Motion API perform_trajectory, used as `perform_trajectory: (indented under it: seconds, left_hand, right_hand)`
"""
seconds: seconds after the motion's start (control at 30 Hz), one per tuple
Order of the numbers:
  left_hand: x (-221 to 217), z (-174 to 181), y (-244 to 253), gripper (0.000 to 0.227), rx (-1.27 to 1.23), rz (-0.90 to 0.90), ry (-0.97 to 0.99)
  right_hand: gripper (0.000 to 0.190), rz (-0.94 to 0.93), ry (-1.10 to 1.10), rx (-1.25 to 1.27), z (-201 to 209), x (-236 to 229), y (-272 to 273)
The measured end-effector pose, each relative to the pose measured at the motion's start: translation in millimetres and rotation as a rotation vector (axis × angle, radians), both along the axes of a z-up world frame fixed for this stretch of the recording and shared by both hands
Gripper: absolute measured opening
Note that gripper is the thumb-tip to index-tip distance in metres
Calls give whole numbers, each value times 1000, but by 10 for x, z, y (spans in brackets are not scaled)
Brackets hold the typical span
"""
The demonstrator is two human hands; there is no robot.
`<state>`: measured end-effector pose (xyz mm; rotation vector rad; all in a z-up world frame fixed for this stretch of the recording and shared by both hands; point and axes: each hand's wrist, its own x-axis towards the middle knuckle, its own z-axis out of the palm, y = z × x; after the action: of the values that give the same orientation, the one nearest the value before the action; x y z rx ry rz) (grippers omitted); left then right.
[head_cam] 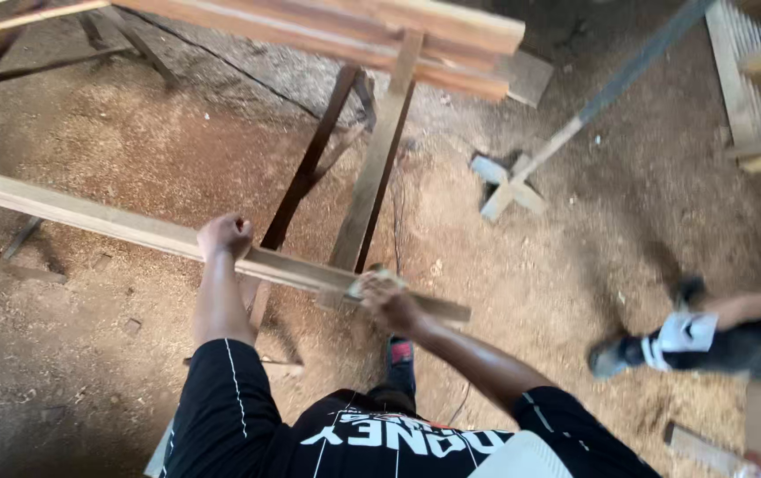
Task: The person sands the surface and edges of a large rectangular wooden frame by hand using a small piece of sandpaper.
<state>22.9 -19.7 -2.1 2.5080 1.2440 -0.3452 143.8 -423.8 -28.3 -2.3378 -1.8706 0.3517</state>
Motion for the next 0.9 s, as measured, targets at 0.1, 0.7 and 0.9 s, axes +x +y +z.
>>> perform_trajectory:
  seconds: [0.1, 0.7, 0.9]
  left_hand:
    - [-44, 28, -72, 29, 142, -20, -79]
    - [-125, -511, -987, 38, 397, 363, -213]
    - [-255, -440, -2395, 74, 212, 560, -348]
  right_hand:
    - [29, 193, -58, 381, 63, -19, 3]
    - [39, 543, 143, 262, 29, 537, -346]
    - [39, 697, 174, 133, 162, 1066, -929]
